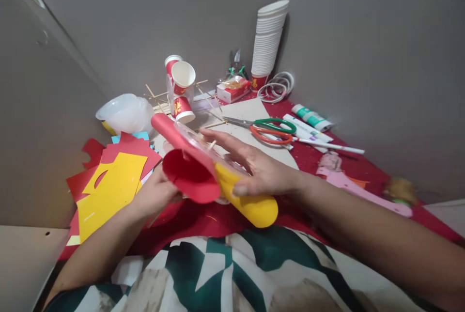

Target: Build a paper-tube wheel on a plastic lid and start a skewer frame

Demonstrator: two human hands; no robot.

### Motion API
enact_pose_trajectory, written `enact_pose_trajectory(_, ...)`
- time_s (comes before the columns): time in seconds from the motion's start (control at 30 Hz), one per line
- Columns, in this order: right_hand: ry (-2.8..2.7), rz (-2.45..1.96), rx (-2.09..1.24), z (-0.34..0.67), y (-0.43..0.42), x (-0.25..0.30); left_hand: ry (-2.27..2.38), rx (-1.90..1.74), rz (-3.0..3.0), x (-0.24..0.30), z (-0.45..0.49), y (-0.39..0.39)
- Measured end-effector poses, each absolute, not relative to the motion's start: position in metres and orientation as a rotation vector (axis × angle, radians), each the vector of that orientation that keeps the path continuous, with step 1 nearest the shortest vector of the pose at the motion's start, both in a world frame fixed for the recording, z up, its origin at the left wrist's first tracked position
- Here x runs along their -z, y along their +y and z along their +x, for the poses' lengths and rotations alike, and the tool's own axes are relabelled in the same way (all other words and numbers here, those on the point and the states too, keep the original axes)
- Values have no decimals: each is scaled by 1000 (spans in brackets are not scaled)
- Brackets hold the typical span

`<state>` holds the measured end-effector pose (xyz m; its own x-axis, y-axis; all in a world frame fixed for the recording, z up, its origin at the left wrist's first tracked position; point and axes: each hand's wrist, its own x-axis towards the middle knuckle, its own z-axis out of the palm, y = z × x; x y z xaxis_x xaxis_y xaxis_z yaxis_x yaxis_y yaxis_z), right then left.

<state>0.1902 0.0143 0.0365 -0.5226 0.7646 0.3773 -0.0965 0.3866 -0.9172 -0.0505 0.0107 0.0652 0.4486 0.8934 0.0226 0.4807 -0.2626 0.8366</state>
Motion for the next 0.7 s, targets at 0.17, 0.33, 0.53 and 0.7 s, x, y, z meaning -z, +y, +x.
enact_pose_trajectory(0.17, -1435, -602, -1442, 192, 26, -34, 976, -449, 1553, -73, -58, 23)
enact_pose_trajectory(0.33, -1257, -523, -1541, 196, 33, -37, 1091, -464, 1691, -71, -77, 17)
enact_pose_trajectory(0.53, -1212, -656, -1643, 191, 35, -24, 1112, -514, 1743, -58, -80, 10)
enact_pose_trajectory(0.7, -1245, -662, -1730, 181, 31, -25, 1095, -496, 1701, -53, -73, 15)
